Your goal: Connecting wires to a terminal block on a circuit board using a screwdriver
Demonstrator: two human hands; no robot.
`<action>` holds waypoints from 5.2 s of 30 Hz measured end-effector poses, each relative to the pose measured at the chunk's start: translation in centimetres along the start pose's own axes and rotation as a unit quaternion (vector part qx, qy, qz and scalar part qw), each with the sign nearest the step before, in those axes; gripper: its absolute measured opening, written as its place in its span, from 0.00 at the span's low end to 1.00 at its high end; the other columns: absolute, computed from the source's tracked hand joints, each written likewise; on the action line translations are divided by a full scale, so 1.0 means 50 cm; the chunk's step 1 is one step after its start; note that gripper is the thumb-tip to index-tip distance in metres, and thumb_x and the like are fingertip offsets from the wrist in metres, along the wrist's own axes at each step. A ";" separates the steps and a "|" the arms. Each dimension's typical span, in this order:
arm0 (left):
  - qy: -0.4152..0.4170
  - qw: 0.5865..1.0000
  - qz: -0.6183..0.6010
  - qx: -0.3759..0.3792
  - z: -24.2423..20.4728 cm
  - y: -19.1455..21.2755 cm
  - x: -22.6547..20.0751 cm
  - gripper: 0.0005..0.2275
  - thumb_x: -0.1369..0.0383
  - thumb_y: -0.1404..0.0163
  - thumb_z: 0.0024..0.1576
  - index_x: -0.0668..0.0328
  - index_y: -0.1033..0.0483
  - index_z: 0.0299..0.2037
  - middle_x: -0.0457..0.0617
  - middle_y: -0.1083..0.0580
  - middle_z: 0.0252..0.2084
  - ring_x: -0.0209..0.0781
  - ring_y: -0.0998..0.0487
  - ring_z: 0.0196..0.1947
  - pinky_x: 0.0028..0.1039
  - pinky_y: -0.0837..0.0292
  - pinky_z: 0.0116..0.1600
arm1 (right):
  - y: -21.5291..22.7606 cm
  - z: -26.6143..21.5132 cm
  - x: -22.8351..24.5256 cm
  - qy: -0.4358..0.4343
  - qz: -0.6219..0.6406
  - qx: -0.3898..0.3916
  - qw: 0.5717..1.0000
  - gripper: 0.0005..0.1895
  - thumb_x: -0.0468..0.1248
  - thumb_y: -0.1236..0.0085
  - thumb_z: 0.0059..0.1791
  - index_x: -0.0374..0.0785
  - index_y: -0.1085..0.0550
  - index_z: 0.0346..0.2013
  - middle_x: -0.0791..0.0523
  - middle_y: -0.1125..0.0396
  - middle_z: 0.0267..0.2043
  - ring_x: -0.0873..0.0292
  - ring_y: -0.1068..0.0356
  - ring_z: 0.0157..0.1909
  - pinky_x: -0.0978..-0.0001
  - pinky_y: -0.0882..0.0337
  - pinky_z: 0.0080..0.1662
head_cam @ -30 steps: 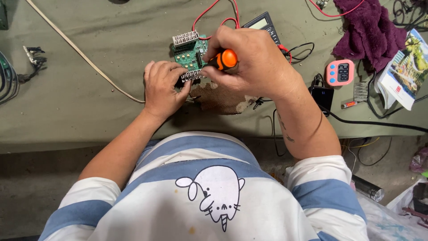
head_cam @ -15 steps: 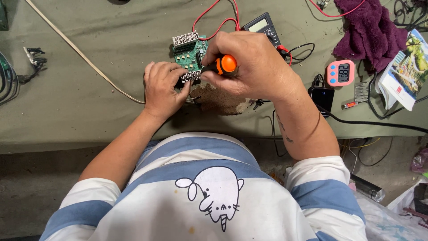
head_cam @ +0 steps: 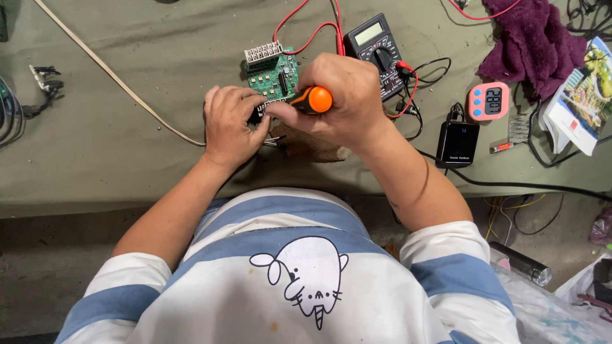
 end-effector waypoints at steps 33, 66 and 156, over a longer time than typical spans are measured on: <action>-0.121 0.971 -0.198 0.056 0.133 0.113 -0.116 0.08 0.73 0.43 0.60 0.63 0.21 0.48 0.54 0.19 0.43 0.54 0.20 0.39 0.39 0.29 0.46 | 0.082 0.024 0.074 -0.024 -0.068 0.010 0.997 0.19 0.47 0.28 0.55 0.39 0.24 0.51 0.55 0.30 0.40 0.56 0.29 0.36 0.67 0.29 0.39; 0.027 0.998 -0.028 0.045 -0.007 -0.024 0.027 0.14 0.63 0.36 0.55 0.52 0.20 0.49 0.48 0.25 0.42 0.53 0.28 0.41 0.41 0.34 0.46 | 0.030 0.021 0.042 -0.038 0.133 0.055 0.989 0.11 0.38 0.49 0.59 0.32 0.30 0.48 0.50 0.28 0.45 0.48 0.26 0.45 0.61 0.27 0.49; -0.038 0.999 -0.014 0.022 -0.067 -0.097 0.052 0.13 0.68 0.35 0.42 0.49 0.19 0.38 0.47 0.28 0.37 0.51 0.24 0.36 0.37 0.27 0.41 | -0.103 -0.098 -0.083 -0.061 0.345 -0.321 0.880 0.17 0.46 0.44 0.56 0.34 0.27 0.33 0.56 0.35 0.23 0.64 0.37 0.21 0.71 0.33 0.28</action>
Point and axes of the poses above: each hand's wrist, its own z-axis towards the middle knuckle, its own y-axis out of the back of the hand, x = y × z, the point moved 10 cm from there along z, towards the middle knuckle
